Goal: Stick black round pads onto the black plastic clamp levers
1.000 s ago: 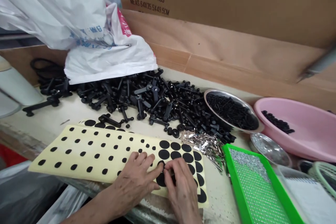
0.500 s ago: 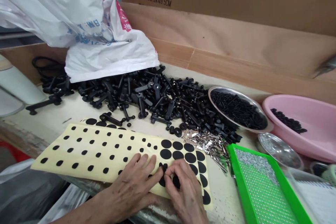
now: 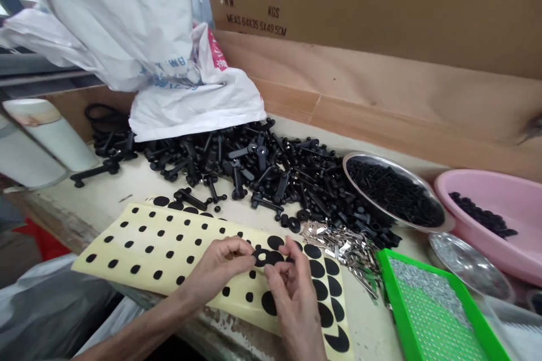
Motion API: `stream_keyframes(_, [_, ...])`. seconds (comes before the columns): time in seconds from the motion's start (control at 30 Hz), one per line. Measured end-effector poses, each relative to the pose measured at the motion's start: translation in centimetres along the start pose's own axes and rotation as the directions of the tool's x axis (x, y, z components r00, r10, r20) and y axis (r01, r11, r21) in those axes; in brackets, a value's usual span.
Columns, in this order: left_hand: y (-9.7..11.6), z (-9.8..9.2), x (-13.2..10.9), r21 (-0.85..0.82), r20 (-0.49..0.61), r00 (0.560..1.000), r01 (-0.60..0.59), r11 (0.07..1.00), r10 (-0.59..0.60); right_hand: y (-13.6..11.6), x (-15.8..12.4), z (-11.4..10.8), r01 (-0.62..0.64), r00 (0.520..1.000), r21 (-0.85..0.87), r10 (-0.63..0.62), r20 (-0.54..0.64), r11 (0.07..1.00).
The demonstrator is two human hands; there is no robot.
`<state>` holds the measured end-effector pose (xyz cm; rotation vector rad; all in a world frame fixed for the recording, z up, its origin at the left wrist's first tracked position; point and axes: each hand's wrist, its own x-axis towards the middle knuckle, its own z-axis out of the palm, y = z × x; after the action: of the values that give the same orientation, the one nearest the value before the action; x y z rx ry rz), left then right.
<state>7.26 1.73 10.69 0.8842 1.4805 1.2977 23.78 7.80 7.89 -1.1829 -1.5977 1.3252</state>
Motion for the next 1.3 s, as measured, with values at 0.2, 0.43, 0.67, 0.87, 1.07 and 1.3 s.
stream_keyframes(0.2, [0.9, -0.7, 0.1, -0.155, 0.014, 0.988, 0.155, 0.976, -0.155, -0.4, 1.2, 0.6, -0.002, 0.998, 0.026, 0.001, 0.055, 1.000])
stream_keyframes(0.43, [0.6, -1.1, 0.2, 0.053, -0.007, 0.999, -0.033, 0.998, 0.033, -0.9, 1.2, 1.6, 0.242, 0.970, -0.160, -0.240, 0.027, 0.957])
stream_keyframes(0.67, [1.6, -8.4, 2.3, 0.724, -0.222, 0.878, -0.143, 0.675, 0.423, -0.5, 1.0, 1.6, 0.467, 0.855, -0.078, -0.472, -0.213, 0.881])
stream_keyframes(0.87, [2.0, -15.4, 5.1, 0.769, -0.184, 0.897, -0.124, 0.627, 0.402, 0.4, 1.7, 1.0, 0.183, 0.936, 0.078, -0.150, -0.317, 0.980])
stream_keyframes(1.07, [2.6, -10.0, 2.7, 0.169, -0.221, 0.969, -0.072, 0.983, 0.109, -1.2, 1.2, 2.8, 0.045, 0.973, 0.262, 0.017, -0.229, 0.964])
stream_keyframes(1.3, [-0.4, -3.4, 1.6, -0.477, -0.089, 0.988, 0.067, 0.876, -0.124, -2.1, 0.7, 5.3, -0.233, 0.972, 0.455, 0.207, 0.107, 0.860])
